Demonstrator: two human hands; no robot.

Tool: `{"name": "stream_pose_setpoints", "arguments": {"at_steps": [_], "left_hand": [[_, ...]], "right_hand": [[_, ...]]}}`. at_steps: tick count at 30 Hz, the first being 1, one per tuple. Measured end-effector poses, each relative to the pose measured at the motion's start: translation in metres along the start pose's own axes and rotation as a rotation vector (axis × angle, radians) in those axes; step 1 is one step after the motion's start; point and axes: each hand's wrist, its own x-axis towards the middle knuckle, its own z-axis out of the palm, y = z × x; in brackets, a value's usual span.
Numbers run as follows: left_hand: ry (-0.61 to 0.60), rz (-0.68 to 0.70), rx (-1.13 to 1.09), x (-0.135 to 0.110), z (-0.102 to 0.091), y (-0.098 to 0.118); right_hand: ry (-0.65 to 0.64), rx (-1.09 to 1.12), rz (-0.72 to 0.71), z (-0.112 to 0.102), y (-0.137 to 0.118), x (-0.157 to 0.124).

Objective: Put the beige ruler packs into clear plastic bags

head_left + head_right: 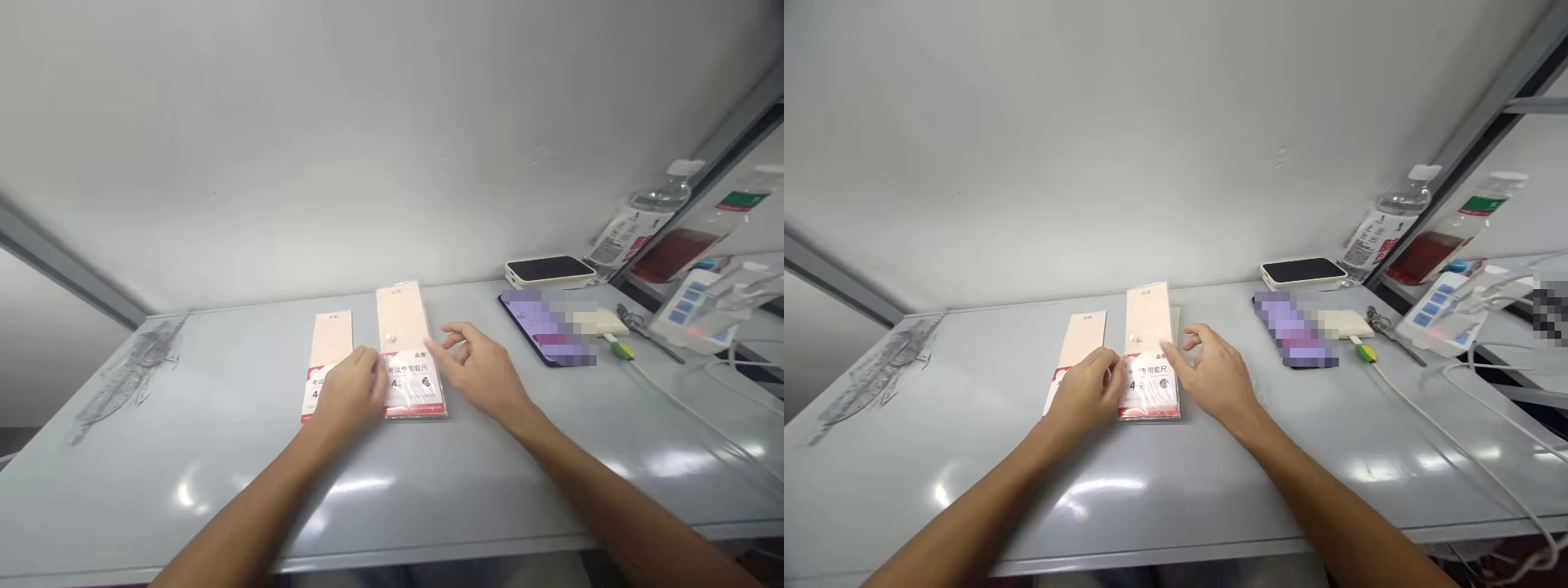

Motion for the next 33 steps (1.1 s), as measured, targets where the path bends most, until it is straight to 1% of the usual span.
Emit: {"name": "stream_pose_setpoints", "arguments": {"at_steps": [1,3,5,6,7,9,11,15,18,22,26,31,33], "left_hand": [[0.029,0.018,-0.067,-0.001,0.0,0.001],[0.039,0.059,-0.186,-0.003,0.002,0.003],[-0.001,0.079,-0.251,-0.005,0.003,0.004],[-0.027,0.074,-0.266,-0.005,0.003,0.005],[-0.05,0.061,-0.275,-0.005,0.003,0.005],[-0.066,0.027,-0.289,-0.005,0.002,0.005],[-0.054,0.017,-0.31,-0.005,0.0,0.005],[-0.055,0.092,-0.329,-0.005,-0.003,0.004],[-0.058,0.144,-0.341,-0.006,-0.005,0.004],[-0.082,0.156,-0.373,-0.006,-0.008,0.003],[-0.167,0.136,-0.415,-0.004,-0.015,0.004],[-0.35,0.064,-0.433,0.0,-0.031,0.006],[-0.396,0.049,-0.455,0.001,-0.033,0.006]], "right_hand": [[-0.047,0.075,0.037,0.003,-0.001,-0.001],[-0.191,0.285,0.067,0.007,-0.001,-0.003],[-0.333,0.491,0.032,0.009,-0.001,-0.005],[-0.377,0.553,0.0,0.009,-0.002,-0.006],[-0.393,0.576,-0.034,0.009,-0.002,-0.008],[-0.387,0.54,-0.103,0.009,-0.005,-0.012],[-0.378,0.461,-0.186,0.007,-0.009,-0.016],[-0.392,0.368,-0.334,0.001,-0.017,-0.023],[-0.405,0.336,-0.38,-0.003,-0.019,-0.025],[-0.398,0.261,-0.408,-0.004,-0.017,-0.026],[-0.399,0.233,-0.439,-0.006,-0.017,-0.027],[-0.459,0.221,-0.437,-0.01,-0.02,-0.028],[-0.478,0.22,-0.437,-0.011,-0.021,-0.029]]}}
